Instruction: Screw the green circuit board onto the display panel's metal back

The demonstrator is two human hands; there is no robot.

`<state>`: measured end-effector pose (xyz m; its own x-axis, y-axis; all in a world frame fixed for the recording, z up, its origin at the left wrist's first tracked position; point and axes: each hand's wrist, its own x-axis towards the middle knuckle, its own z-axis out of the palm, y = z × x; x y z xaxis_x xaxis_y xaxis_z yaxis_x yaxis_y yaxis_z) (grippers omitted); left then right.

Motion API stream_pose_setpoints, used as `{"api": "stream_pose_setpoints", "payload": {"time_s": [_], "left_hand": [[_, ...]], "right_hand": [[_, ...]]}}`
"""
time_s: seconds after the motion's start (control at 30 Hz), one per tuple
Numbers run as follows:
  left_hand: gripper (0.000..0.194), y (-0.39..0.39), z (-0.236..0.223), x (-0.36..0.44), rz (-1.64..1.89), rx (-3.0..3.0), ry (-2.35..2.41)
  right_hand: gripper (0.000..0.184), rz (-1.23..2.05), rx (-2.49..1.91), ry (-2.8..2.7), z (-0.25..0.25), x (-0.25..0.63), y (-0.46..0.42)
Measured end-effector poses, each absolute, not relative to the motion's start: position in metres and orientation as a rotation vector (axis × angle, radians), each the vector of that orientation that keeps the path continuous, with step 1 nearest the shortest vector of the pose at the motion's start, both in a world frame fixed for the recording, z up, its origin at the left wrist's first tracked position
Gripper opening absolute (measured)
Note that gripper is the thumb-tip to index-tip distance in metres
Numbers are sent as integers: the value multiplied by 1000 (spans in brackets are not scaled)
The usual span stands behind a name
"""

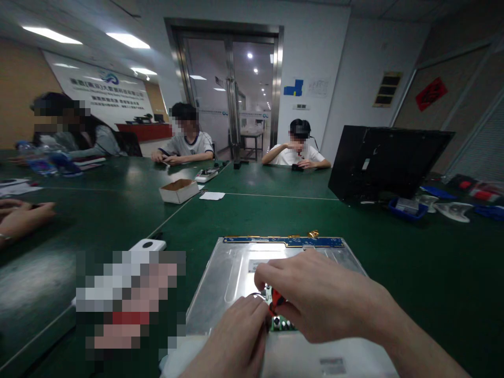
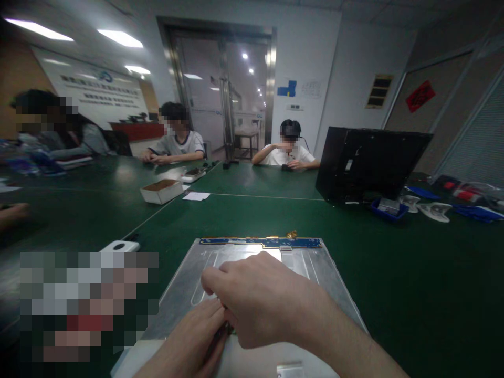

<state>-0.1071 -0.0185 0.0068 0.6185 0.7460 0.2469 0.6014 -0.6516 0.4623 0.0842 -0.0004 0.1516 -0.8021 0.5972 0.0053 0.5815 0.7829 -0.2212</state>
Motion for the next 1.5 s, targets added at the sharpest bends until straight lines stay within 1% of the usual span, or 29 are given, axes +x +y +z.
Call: {"api": "stream_pose_setpoints", "payload": {"time_s": [0.13,0.23,0.33,0.43,0.57,0.73,0.9,1.03,1.17,1.27,1.4,1.5], "left_hand": [[18,-18,5,-107,605,2516,1099],[22,-18,4,-107,693,2514,1047],[27,-18,3,-107,771,2518,1000],[27,-18,1,-109,792,2533,987],[22,-18,3,-108,734,2518,1014],[19,-18,7,-106,653,2526,1081],[21,-17,3,-107,676,2525,1047],[28,-16,0,-109,717,2522,1012],[26,-17,3,-108,703,2495,1017],[26,-17,7,-107,669,2473,1030],[23,-18,9,-106,643,2476,1048],[24,-18,8,-107,669,2494,1042]], "right_hand": [[24,289,-908,-2899,152,84,-2],[18,207,-974,-2863,149,81,-2],[21,161,-1090,-2837,146,80,2],[20,145,-1108,-2833,145,82,4],[15,174,-1017,-2840,148,85,2],[17,234,-895,-2851,149,85,-2],[12,144,-1005,-2826,144,80,0],[17,31,-1090,-2795,141,79,3],[15,142,-994,-2796,144,81,2],[18,195,-935,-2819,147,82,0],[12,173,-969,-2853,147,80,-1],[8,95,-1042,-2820,146,78,0]]}}
